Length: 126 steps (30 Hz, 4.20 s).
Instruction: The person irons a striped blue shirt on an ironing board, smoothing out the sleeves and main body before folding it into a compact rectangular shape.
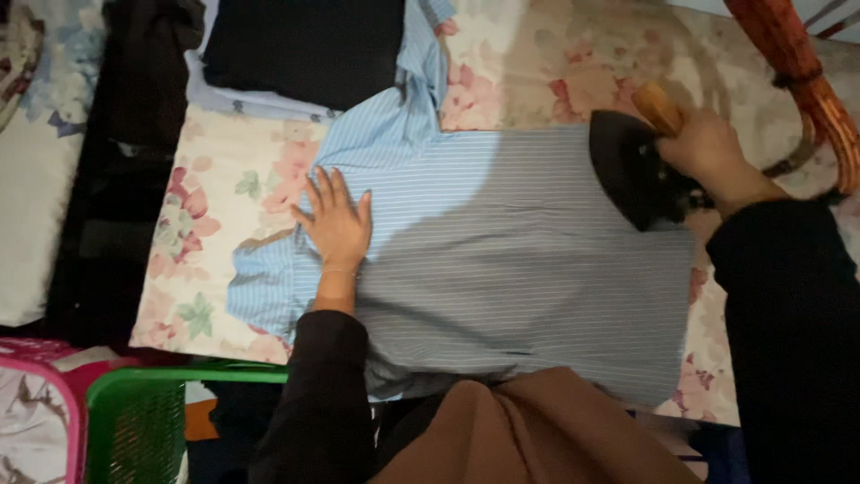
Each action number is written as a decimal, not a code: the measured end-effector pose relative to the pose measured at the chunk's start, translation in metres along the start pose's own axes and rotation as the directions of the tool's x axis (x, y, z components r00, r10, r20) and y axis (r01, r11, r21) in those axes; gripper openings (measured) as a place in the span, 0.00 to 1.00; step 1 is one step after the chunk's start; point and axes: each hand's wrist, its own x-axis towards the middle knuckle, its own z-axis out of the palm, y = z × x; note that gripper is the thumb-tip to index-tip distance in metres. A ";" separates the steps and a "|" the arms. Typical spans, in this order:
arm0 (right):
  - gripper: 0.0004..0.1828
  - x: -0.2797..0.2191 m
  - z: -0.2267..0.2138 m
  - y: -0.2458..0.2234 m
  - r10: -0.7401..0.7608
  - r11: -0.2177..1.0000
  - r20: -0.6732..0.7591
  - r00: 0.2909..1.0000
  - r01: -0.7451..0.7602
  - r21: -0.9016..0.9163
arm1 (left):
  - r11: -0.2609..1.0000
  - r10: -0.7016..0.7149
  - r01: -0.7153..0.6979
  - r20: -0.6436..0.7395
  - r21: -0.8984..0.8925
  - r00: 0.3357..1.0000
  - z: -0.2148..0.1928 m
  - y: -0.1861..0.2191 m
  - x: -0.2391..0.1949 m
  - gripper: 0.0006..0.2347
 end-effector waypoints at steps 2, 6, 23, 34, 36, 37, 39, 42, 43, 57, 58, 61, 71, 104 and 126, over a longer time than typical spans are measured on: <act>0.27 0.000 0.007 0.031 -0.034 0.997 -0.033 0.999 0.032 -0.071 | 0.997 -0.013 0.018 0.056 -0.079 0.998 -0.002 -0.002 -0.002 0.32; 0.28 0.000 0.004 0.080 -0.034 0.999 -0.040 0.999 0.035 0.021 | 0.981 -0.016 0.017 0.004 -0.194 1.000 -0.006 -0.009 -0.003 0.31; 0.20 0.002 0.059 0.014 -0.123 0.978 -0.060 0.991 0.131 0.164 | 0.925 -0.248 0.348 0.450 -0.154 0.858 -0.066 -0.030 0.087 0.17; 0.09 0.042 0.038 0.000 0.011 0.923 -0.427 0.904 0.154 0.351 | 0.881 -0.114 0.127 0.056 -0.456 0.992 -0.091 -0.007 0.143 0.07; 0.13 0.046 0.020 -0.009 -0.076 0.928 -0.598 0.798 0.276 0.250 | 0.832 -0.067 0.010 -0.082 -0.555 0.994 -0.095 0.004 0.156 0.04; 0.06 0.042 0.012 -0.017 0.064 0.817 -0.398 0.915 0.181 0.547 | 0.725 0.045 -0.055 -0.032 -0.687 0.998 -0.093 0.008 0.159 0.11; 0.11 0.032 0.004 -0.028 0.142 0.633 -0.141 0.980 0.019 0.774 | 0.590 0.168 -0.095 0.007 -0.802 0.986 -0.087 0.010 0.153 0.22; 0.39 0.011 0.014 -0.025 0.111 0.642 0.085 0.990 -0.137 0.754 | 0.650 0.249 -0.077 0.116 -0.756 0.961 -0.074 0.002 0.119 0.41; 0.34 0.003 0.026 -0.016 0.007 0.761 -0.128 0.992 0.077 0.644 | 0.720 0.275 -0.242 -0.053 -0.650 0.960 -0.068 -0.005 0.102 0.28; 0.44 -0.268 0.203 0.094 -0.781 0.590 -0.191 0.594 0.803 0.085 | 0.707 0.707 -0.650 0.274 -0.277 0.652 -0.088 -0.094 -0.198 0.28; 0.33 -0.266 0.208 0.098 -0.756 0.618 -0.224 0.615 0.783 0.066 | 0.684 0.730 -0.681 0.240 -0.262 0.640 -0.079 -0.099 -0.201 0.17; 0.16 -0.265 0.215 0.107 -0.715 0.658 -0.264 0.647 0.751 0.060 | 0.650 0.760 -0.696 0.258 -0.306 0.597 -0.068 -0.112 -0.206 0.09; 0.17 -0.197 0.124 0.105 -0.434 0.668 0.272 0.859 0.104 0.737 | 0.971 0.231 -0.092 0.963 -0.220 0.136 -0.236 -0.011 -0.051 0.17; 0.16 -0.191 0.171 0.095 -0.295 0.878 -0.416 0.860 0.416 0.238 | 0.989 -0.104 0.110 0.066 -0.097 0.992 -0.072 -0.139 -0.104 0.11; 0.14 -0.187 0.170 0.063 -0.168 0.944 -0.519 0.838 0.288 0.159 | 0.965 -0.262 0.260 -0.197 -0.033 0.945 -0.043 -0.107 -0.117 0.18</act>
